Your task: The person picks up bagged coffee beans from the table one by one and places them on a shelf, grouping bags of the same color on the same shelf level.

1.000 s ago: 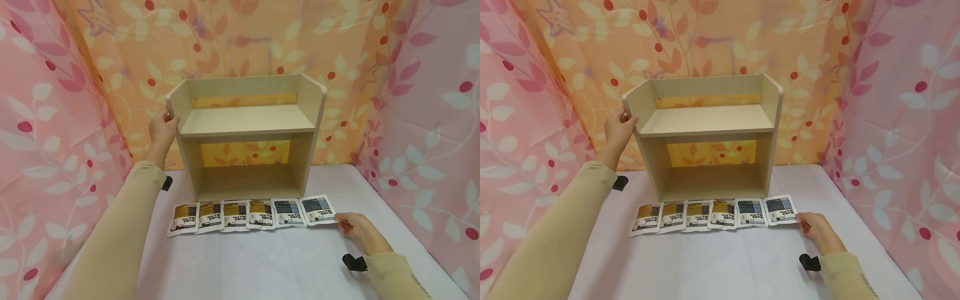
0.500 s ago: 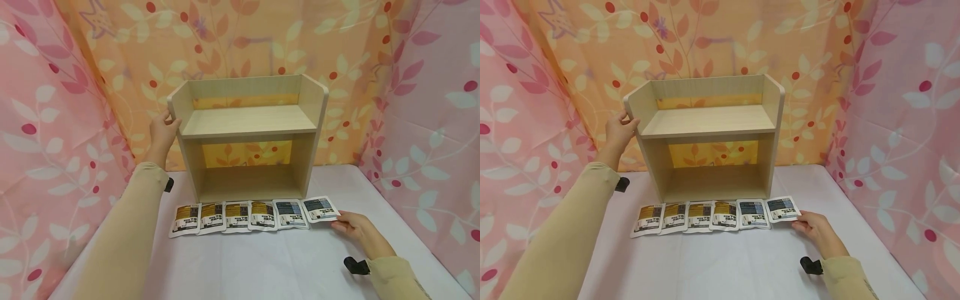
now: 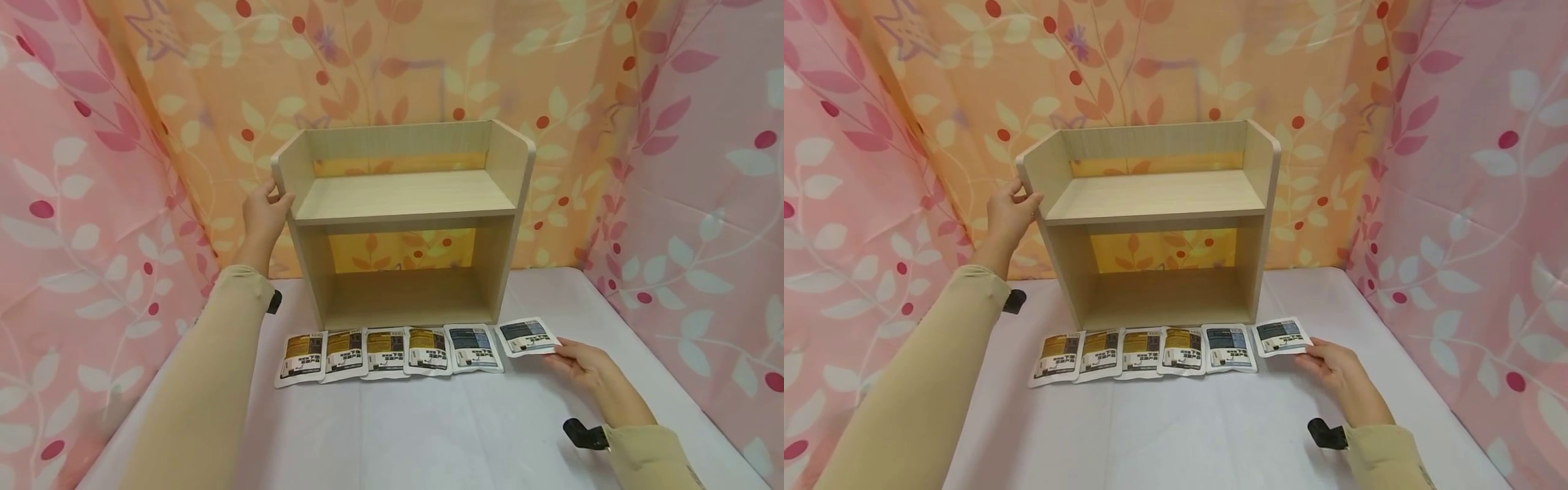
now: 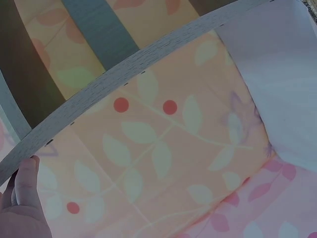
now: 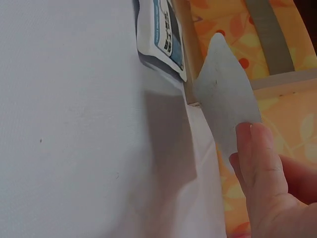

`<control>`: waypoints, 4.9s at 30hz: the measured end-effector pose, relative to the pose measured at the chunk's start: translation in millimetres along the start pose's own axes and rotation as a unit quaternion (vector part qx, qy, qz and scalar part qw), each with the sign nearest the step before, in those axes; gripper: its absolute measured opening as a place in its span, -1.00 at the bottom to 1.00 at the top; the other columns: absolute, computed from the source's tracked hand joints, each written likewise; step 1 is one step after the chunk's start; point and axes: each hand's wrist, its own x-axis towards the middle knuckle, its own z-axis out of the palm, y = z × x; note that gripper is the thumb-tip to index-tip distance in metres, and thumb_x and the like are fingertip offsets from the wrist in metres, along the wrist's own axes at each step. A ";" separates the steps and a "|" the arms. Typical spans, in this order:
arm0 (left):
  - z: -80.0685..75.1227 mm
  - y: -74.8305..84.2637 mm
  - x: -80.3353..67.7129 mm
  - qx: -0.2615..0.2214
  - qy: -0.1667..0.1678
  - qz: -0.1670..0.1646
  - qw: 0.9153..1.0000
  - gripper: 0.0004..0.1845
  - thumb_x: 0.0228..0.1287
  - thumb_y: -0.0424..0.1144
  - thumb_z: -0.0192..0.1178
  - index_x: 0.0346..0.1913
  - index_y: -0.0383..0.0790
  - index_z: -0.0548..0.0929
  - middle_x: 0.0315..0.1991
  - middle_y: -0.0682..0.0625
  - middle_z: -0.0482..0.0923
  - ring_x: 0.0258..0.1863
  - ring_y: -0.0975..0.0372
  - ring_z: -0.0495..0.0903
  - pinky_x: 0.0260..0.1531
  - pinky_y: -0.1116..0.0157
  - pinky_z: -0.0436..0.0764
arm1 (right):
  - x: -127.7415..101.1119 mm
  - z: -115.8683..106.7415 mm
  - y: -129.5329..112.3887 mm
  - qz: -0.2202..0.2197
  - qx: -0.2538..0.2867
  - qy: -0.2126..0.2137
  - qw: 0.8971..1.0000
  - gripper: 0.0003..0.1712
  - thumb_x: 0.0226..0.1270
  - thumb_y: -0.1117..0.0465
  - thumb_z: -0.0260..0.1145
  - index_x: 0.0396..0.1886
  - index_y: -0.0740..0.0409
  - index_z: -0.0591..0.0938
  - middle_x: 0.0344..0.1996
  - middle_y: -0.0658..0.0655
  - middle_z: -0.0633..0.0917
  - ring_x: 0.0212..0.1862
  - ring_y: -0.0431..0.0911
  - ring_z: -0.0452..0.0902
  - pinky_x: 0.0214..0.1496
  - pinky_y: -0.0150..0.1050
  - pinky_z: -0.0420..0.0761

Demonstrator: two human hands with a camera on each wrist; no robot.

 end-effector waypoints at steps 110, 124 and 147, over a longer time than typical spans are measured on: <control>0.1 -3.5 -4.7 0.013 0.011 0.016 1.000 -0.48 0.39 -0.27 0.13 0.39 -0.12 0.41 0.31 -0.14 0.41 0.19 0.08 0.51 0.13 0.14 0.51 | -77.5 115.9 -58.3 -0.159 0.117 -0.209 0.958 -0.71 0.39 0.57 0.05 -0.21 0.39 0.71 -0.22 0.29 0.69 -0.21 0.11 0.71 -0.15 -0.13 0.67; 1.0 -3.0 -4.4 0.017 0.015 0.023 0.999 -0.50 0.38 -0.29 0.13 0.37 -0.14 0.44 0.29 -0.15 0.43 0.18 0.07 0.52 0.13 0.14 0.51 | -80.7 125.6 -73.0 -0.158 0.131 -0.236 0.950 -0.72 0.41 0.56 0.02 -0.16 0.44 0.67 -0.18 0.33 0.67 -0.17 0.14 0.69 -0.10 -0.12 0.65; 3.4 -2.1 -3.3 0.010 0.014 0.016 1.000 -0.47 0.37 -0.29 0.14 0.39 -0.13 0.41 0.31 -0.13 0.41 0.18 0.09 0.52 0.12 0.17 0.53 | -70.0 166.7 -88.6 -0.164 0.194 -0.200 0.946 -0.83 0.37 0.54 0.09 -0.20 0.46 0.61 -0.23 0.33 0.70 -0.22 0.16 0.70 -0.14 -0.09 0.66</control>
